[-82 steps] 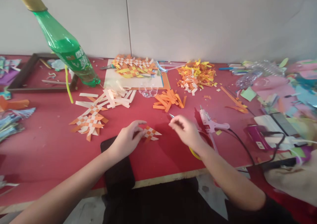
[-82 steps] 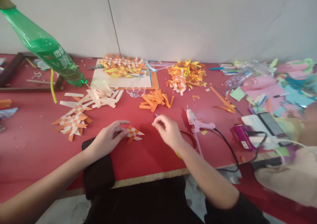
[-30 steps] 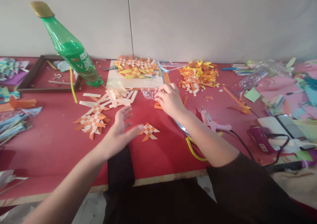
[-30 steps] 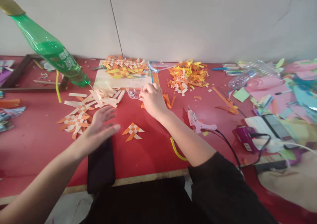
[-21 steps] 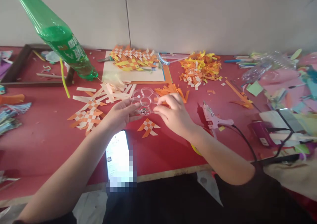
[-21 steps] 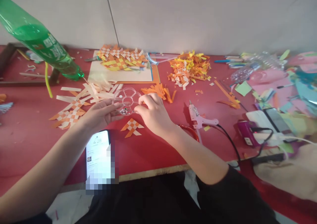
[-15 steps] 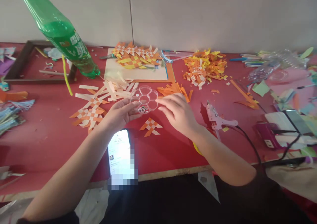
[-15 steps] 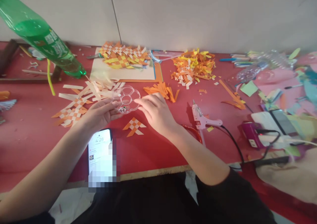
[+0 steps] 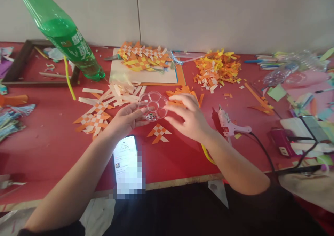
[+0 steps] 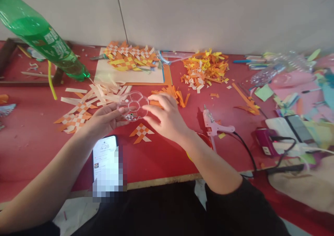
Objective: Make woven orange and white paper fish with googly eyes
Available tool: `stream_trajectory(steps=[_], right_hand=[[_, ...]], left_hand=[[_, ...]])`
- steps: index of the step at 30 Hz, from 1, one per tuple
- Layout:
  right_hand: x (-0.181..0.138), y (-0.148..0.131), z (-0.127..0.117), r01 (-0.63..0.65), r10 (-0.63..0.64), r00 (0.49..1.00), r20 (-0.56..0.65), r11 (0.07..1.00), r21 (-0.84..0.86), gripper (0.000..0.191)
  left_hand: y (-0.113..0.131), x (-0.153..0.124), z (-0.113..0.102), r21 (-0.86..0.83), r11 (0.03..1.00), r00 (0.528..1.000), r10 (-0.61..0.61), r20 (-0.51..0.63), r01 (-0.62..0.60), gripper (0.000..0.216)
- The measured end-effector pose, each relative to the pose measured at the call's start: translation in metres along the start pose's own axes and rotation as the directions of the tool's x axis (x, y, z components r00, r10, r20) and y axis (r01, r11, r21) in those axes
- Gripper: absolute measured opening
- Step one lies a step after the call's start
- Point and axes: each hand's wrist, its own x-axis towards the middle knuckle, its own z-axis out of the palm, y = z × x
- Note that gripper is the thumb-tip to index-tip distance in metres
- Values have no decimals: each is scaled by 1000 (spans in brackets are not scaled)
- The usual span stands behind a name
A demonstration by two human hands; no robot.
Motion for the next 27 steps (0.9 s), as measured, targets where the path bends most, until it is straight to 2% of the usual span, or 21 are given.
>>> stream_trajectory(steps=[3,8,13,20,27], right_hand=[[-2,-8,7,-7,10,996,85,999,-35,18],[-3,-15,15,-70,67,990,123,997,19,5],[0,-15,13,-72,66,986,153,997,31,6],[-1,-14,12,-92,82,963,256,995,27,9],[0,-13,11,-90,74,954,292,995,40,9]], left_hand=[[1,-3,3,33,999,999,-6,33,5,28],[1,-3,1,59,998,995,-20,97,14,31],[1,-3,-2,82,996,992,9,122,-19,34],[0,-5,2,132,991,992,7,127,-24,35],[-1,-6,3,169,985,991,10,132,-33,37]])
